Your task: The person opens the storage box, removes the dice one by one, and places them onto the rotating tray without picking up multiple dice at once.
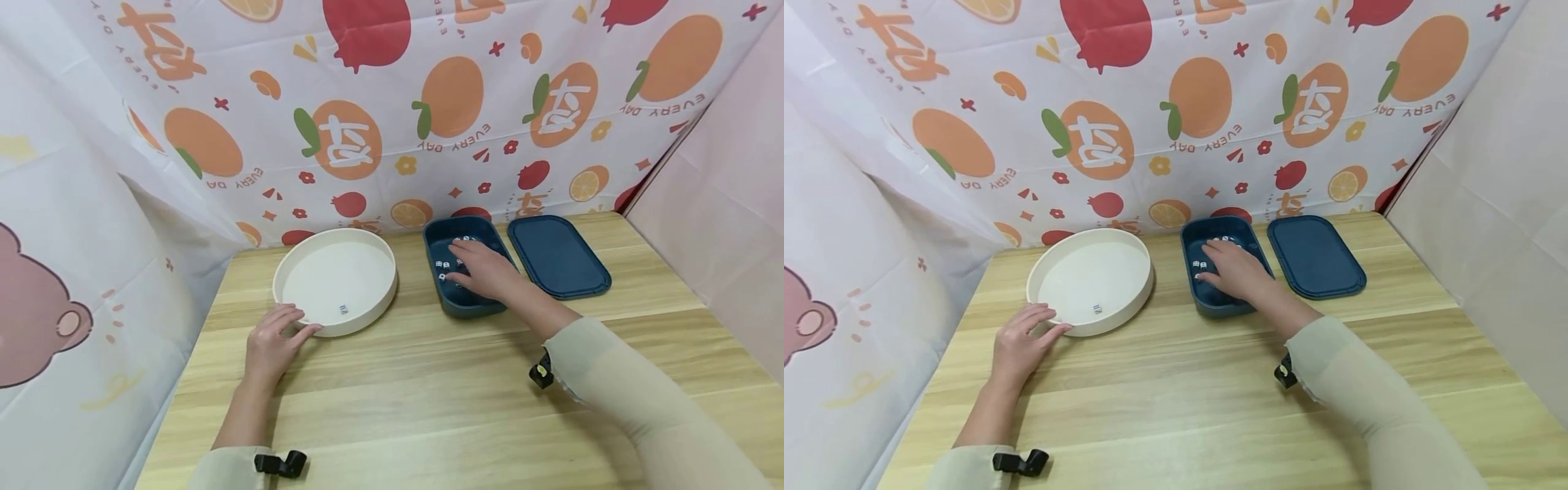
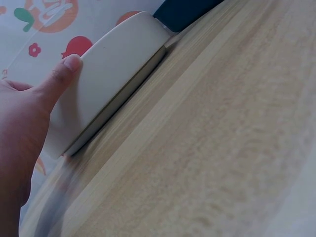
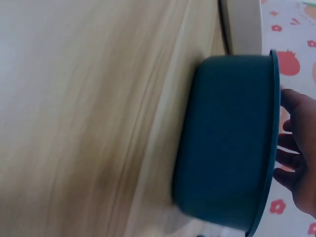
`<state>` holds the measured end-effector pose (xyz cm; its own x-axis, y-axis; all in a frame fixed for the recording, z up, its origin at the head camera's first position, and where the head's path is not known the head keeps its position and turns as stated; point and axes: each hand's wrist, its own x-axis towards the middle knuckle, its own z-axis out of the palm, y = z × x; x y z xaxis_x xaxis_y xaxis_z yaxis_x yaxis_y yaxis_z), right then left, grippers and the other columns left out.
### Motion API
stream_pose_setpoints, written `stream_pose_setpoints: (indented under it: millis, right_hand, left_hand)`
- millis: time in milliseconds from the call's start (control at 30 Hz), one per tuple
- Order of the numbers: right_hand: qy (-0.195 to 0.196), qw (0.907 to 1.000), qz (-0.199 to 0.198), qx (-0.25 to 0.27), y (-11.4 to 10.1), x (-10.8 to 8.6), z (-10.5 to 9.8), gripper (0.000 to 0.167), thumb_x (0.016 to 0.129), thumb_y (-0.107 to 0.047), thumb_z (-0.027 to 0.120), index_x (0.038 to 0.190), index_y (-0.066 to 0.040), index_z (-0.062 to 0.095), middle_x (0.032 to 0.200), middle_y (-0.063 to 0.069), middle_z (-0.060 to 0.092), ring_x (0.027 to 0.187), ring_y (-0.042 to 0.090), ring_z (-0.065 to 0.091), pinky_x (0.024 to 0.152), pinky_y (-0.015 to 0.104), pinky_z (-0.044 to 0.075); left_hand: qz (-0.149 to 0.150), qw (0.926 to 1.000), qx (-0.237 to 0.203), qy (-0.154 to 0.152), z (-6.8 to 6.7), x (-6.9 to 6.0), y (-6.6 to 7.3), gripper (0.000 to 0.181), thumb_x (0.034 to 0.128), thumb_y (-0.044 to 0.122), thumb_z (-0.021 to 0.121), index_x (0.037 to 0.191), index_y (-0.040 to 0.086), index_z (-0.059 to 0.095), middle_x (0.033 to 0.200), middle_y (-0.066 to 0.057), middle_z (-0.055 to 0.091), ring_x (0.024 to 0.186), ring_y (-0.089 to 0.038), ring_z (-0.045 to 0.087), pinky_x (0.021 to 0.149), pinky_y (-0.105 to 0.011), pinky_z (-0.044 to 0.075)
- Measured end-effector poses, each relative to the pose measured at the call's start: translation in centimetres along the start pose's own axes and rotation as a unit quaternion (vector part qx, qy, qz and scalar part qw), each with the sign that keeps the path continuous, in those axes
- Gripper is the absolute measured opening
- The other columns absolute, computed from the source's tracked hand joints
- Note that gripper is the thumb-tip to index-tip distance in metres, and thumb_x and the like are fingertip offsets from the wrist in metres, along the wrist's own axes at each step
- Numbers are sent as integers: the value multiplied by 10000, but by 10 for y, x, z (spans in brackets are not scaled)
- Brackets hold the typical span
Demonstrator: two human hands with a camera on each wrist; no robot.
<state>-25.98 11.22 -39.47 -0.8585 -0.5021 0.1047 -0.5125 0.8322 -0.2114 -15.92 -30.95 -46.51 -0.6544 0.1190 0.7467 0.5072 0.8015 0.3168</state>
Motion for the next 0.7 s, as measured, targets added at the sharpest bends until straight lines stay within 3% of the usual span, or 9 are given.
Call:
stream_pose_setpoints:
  millis: [100,333,533,700]
  right_hand:
    - [-18,10000,2,51,9,-5,1,661,941,-422,648,1451,-45,462,1529,154,421,1416,324,391,1162,520,378]
    - [-103,9993,-141,-328,23,-8,0,559,940,-346,671,1364,-2,551,1411,200,535,1308,352,504,1105,523,446]
    - [-266,9985,-273,-401,29,-7,3,479,918,-266,705,1304,0,604,1319,187,600,1226,336,560,1060,511,490]
    - [-330,9979,-382,-407,31,-8,11,393,893,-216,735,1225,-17,666,1159,147,653,1090,284,611,943,453,564]
  left_hand:
    - [-45,10000,31,-11,0,-1,1,426,579,235,928,890,-5,763,912,-137,752,1004,-322,682,1088,-72,364]
    - [-63,10000,39,22,1,1,0,430,585,242,926,896,-6,762,923,-143,751,1014,-335,681,1108,-151,401]
    - [-77,9999,-30,85,2,1,-1,424,573,222,929,889,-5,762,915,-142,750,1001,-340,682,1095,-151,416]
    - [-154,9999,-13,3,3,-1,0,416,582,231,927,891,5,764,920,-138,751,1002,-338,682,1096,-150,414]
